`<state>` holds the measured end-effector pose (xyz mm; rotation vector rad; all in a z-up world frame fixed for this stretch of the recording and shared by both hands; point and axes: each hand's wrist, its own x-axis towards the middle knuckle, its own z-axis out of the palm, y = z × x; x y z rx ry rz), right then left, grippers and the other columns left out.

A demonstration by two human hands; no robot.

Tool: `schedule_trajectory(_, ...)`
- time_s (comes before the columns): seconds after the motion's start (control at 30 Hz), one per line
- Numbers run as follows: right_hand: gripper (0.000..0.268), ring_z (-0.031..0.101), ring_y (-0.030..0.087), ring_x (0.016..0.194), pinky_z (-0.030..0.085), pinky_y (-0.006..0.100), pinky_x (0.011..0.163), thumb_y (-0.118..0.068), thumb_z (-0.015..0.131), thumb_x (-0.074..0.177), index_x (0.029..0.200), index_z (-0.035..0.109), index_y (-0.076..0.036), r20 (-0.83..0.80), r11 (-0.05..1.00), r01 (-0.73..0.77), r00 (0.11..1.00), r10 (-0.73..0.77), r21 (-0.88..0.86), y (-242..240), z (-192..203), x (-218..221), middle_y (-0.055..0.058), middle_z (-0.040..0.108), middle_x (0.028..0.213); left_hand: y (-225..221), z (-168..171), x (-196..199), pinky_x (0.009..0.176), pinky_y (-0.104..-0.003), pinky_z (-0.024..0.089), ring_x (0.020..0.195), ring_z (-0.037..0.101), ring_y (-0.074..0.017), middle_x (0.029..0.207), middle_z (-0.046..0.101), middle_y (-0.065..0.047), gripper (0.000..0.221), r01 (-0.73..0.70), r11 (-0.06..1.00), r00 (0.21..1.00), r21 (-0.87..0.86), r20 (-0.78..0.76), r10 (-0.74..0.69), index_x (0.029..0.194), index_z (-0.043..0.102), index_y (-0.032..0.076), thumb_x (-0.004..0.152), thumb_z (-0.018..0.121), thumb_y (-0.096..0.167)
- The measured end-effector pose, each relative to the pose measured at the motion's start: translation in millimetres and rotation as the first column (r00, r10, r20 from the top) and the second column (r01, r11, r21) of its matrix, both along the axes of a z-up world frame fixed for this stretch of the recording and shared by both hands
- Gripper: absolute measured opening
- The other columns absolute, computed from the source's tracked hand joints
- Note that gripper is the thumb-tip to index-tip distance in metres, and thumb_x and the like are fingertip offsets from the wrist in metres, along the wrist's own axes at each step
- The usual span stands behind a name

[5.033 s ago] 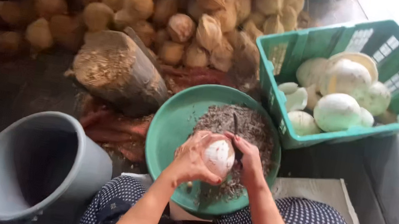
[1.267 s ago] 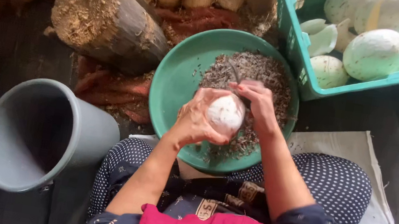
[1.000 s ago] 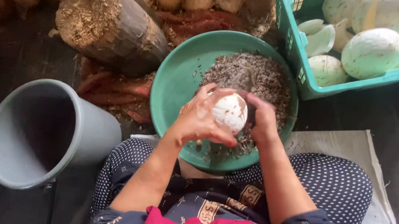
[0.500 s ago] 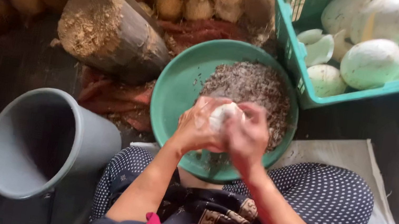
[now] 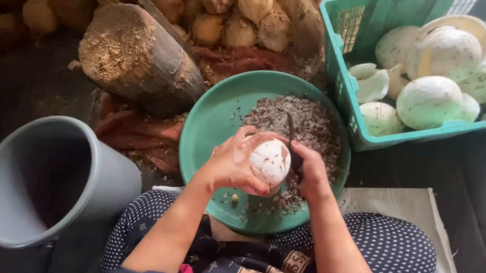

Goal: The person sits on a mat and uses a knife to peel the husk off a coconut over a green basin. The person rotates the coconut and scrapes away the husk, collecting the shavings in the basin. Finished peeled coconuts are placed in a nearby green crate.

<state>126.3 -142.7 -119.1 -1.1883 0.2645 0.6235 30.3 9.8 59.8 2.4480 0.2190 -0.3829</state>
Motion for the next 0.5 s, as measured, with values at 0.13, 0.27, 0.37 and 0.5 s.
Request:
schedule_trajectory(0.13, 0.026, 0.053, 0.017, 0.054, 0.028, 0.022, 0.038, -0.032, 0.073, 0.082, 0.095, 0.082, -0.011, 0.152, 0.998, 0.057, 0.987, -0.052, -0.024, -5, 56, -22, 0.013, 0.069, 0.076, -9, -10, -10, 0.110, -0.061, 0.043, 0.133, 0.048, -0.0511, 0.155, 0.033, -0.020, 0.128, -0.098, 0.995, 0.995, -0.017, 0.035, 0.098, 0.149, 0.037, 0.046, 0.036, 0.098, 0.053)
schedule_trajectory(0.27, 0.025, 0.051, 0.014, 0.052, 0.027, 0.020, 0.034, -0.025, 0.072, 0.086, 0.100, 0.080, -0.006, 0.200, 0.997, 0.056, 0.979, -0.043, -0.056, 6, 16, -7, 0.014, 0.068, 0.078, -18, -40, -21, 0.107, -0.056, 0.048, 0.128, 0.055, -0.0441, 0.144, 0.044, -0.015, 0.118, -0.295, 0.947, 0.940, -0.125, 0.140, 0.311, 0.145, 0.044, 0.032, 0.041, 0.094, 0.056)
schedule_trajectory(0.37, 0.029, 0.047, 0.015, 0.039, 0.025, 0.020, 0.027, -0.029, 0.073, 0.084, 0.103, 0.080, -0.007, 0.172, 0.998, 0.046, 0.984, -0.036, -0.051, 7, 24, -10, 0.015, 0.067, 0.069, -3, -53, -16, 0.106, -0.053, 0.049, 0.126, 0.058, -0.0406, 0.140, 0.049, -0.009, 0.114, -0.268, 0.948, 0.941, -0.171, 0.164, 0.296, 0.141, 0.051, 0.034, 0.038, 0.095, 0.056)
schedule_trajectory(0.5, 0.032, 0.047, 0.013, 0.048, 0.023, 0.017, 0.032, -0.031, 0.070, 0.085, 0.108, 0.080, -0.012, 0.135, 0.998, 0.023, 0.991, -0.015, -0.057, 5, 34, -16, 0.007, 0.066, 0.078, 24, -68, 5, 0.113, -0.049, 0.044, 0.129, 0.057, -0.0386, 0.138, 0.054, -0.008, 0.118, -0.213, 0.948, 0.969, -0.237, 0.069, 0.235, 0.142, 0.053, 0.038, 0.034, 0.098, 0.049)
